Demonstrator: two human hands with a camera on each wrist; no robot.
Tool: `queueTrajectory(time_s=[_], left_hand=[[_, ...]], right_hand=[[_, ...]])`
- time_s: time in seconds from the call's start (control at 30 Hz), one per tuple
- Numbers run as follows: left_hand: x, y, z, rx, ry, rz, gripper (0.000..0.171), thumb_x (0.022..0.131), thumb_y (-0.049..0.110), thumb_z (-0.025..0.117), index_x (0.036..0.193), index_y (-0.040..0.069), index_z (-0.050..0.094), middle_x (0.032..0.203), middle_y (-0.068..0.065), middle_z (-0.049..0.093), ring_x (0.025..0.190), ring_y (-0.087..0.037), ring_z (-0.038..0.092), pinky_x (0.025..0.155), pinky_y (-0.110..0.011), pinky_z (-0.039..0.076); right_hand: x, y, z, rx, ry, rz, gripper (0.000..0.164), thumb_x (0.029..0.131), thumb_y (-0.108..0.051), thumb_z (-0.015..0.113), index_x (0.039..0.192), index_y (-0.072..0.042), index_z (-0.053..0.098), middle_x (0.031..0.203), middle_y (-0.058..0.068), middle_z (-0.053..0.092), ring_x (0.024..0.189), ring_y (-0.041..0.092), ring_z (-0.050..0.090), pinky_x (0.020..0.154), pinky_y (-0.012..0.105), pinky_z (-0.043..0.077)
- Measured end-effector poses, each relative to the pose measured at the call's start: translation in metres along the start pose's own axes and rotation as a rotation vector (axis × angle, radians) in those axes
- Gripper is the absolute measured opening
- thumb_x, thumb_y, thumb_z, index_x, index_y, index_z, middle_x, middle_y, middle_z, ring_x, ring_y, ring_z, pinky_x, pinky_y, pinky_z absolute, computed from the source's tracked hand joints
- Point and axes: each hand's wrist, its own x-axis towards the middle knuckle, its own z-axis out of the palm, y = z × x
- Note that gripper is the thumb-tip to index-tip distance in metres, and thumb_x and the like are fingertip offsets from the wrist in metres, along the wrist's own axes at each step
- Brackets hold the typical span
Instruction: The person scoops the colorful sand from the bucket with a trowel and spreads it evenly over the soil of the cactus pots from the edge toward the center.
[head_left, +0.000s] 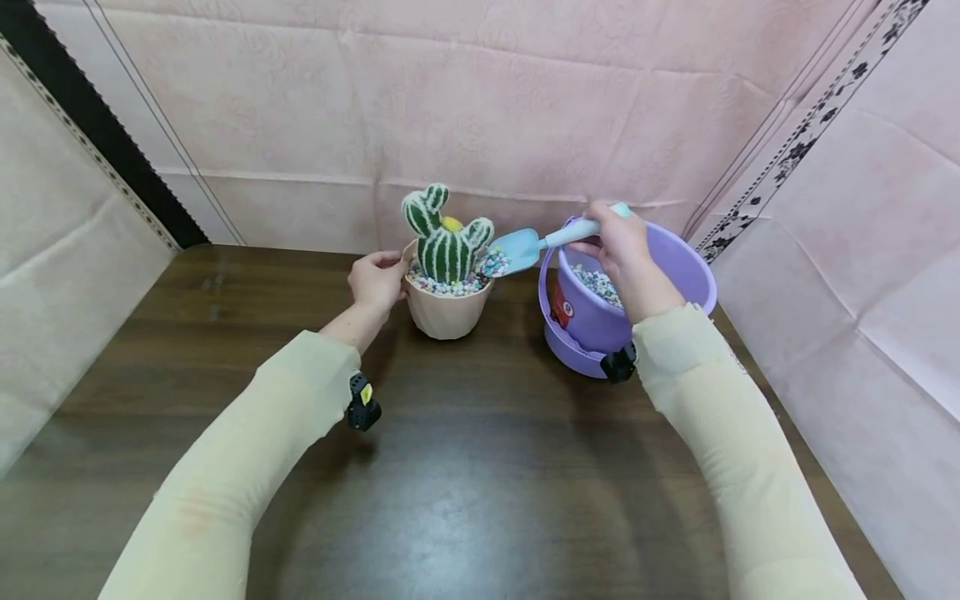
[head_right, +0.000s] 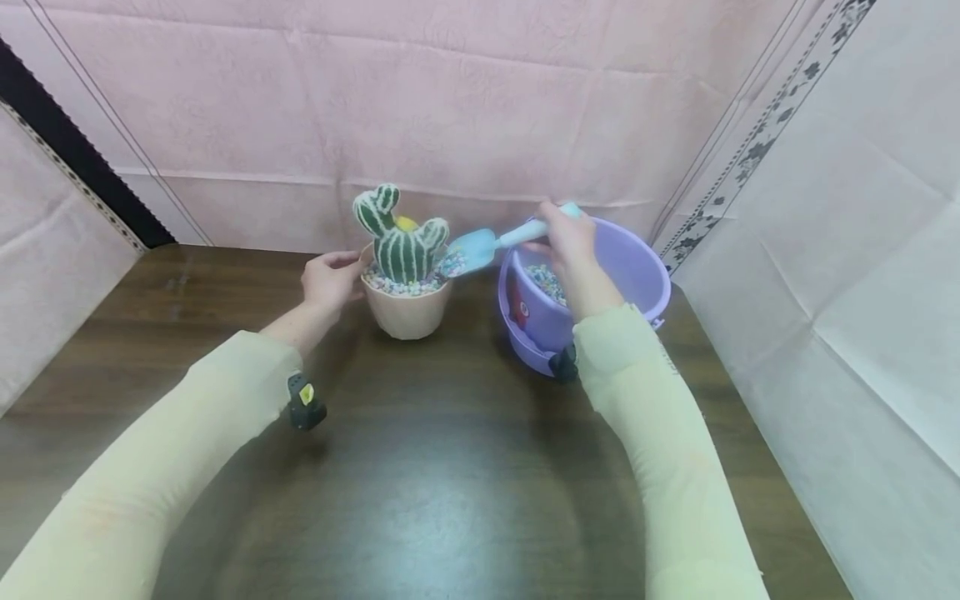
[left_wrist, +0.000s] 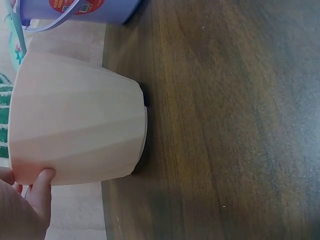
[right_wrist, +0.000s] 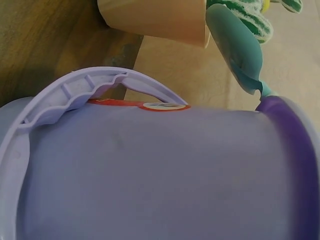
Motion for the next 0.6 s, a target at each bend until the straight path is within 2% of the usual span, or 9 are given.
queueTrajectory(time_s=[0.13, 0.23, 0.37, 0.6], left_hand=[[0.000, 0.000, 0.001, 0.002, 0.006, 0.019, 0.030, 0.092, 0.018, 0.057, 0.120, 0.007, 0.062, 0.119, -0.011, 0.063, 0.083, -0.012, 0.058, 0.073, -0.029, 0.059], [0.000, -0.001, 0.002, -0.005, 0.008, 0.025, 0.030, 0.092, 0.017, 0.057, 0.119, 0.006, 0.062, 0.117, -0.011, 0.063, 0.081, -0.011, 0.058, 0.075, -0.032, 0.059], [0.001, -0.001, 0.002, -0.010, 0.009, 0.026, 0.029, 0.092, 0.017, 0.057, 0.119, 0.006, 0.063, 0.117, -0.011, 0.063, 0.078, -0.009, 0.057, 0.078, -0.034, 0.059], [0.000, 0.000, 0.001, -0.016, 0.004, 0.021, 0.030, 0.092, 0.016, 0.057, 0.120, 0.006, 0.062, 0.118, -0.012, 0.063, 0.084, -0.012, 0.058, 0.080, -0.036, 0.058]], right_hand=[[-0.002, -0.002, 0.003, -0.029, 0.005, -0.027, 0.012, 0.083, 0.003, 0.053, 0.079, -0.008, 0.050, 0.082, 0.001, 0.056, 0.062, 0.014, 0.064, 0.053, 0.031, 0.058], [-0.004, -0.005, 0.005, -0.053, 0.003, -0.052, 0.012, 0.082, 0.003, 0.052, 0.078, -0.007, 0.046, 0.073, 0.000, 0.055, 0.057, 0.013, 0.063, 0.051, 0.029, 0.058], [-0.005, -0.007, 0.007, -0.086, 0.007, -0.073, 0.014, 0.081, 0.002, 0.052, 0.076, -0.007, 0.043, 0.067, 0.000, 0.051, 0.056, 0.012, 0.063, 0.052, 0.029, 0.058], [-0.006, -0.009, 0.011, -0.141, 0.030, -0.096, 0.015, 0.080, 0.001, 0.053, 0.075, -0.008, 0.043, 0.071, 0.001, 0.050, 0.058, 0.012, 0.064, 0.057, 0.029, 0.059]])
